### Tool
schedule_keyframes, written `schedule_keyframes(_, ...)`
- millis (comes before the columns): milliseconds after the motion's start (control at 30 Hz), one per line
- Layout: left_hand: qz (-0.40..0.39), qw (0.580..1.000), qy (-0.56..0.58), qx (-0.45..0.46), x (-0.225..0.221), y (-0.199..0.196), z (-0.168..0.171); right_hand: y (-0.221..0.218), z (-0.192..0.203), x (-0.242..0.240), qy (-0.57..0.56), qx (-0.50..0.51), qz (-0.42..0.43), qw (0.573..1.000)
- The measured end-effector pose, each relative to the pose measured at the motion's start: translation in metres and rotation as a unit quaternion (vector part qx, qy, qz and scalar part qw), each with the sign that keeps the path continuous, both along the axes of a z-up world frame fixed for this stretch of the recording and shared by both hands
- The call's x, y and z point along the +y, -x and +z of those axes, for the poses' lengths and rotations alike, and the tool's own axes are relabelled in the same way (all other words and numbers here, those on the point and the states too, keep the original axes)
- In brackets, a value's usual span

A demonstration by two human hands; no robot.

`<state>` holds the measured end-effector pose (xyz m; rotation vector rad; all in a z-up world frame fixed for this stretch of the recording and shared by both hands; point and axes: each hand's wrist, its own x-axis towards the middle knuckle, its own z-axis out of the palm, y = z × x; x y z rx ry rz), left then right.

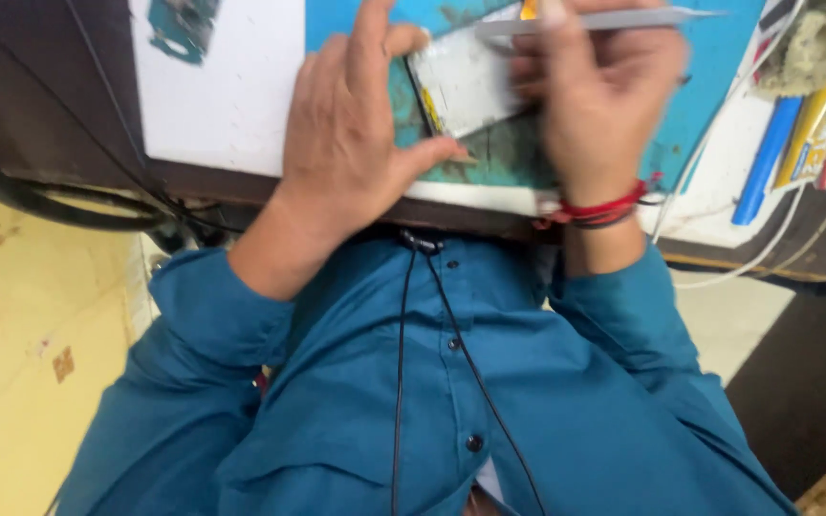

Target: The person disassembles a smartphone, removes the screen and internal components, cleans the frame with a cloth, and applies adhesive along the edges. The person uses tweezers and a cloth to handle small parts and wipe surfaces.

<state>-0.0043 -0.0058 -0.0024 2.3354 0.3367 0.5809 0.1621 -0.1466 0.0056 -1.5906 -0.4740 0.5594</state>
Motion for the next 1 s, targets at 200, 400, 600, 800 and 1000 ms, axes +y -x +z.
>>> schedule_keyframes(200,0.008,1.0,-0.011,-0.021,-0.001,-0.003,0.004,0.017,-0.004,0.012,-0.031,0.043,0.067,0.996)
schedule_keyframes(400,-0.003,1.0,-0.014,-0.011,0.0,-0.001,-0.001,0.007,0.004,-0.002,0.015,0.029,0.116,0.993)
schedule_keyframes(600,0.002,1.0,-0.007,-0.019,-0.002,-0.001,-0.002,0.02,-0.013,0.002,-0.043,0.019,0.082,0.996)
schedule_keyframes(800,0.0,1.0,0.0,-0.01,-0.001,-0.002,0.003,0.024,-0.009,0.002,-0.03,-0.026,0.063,0.997)
schedule_keyframes(1000,0.0,1.0,0.002,-0.019,0.0,0.0,0.002,0.035,-0.015,-0.006,-0.047,-0.102,0.019,0.993)
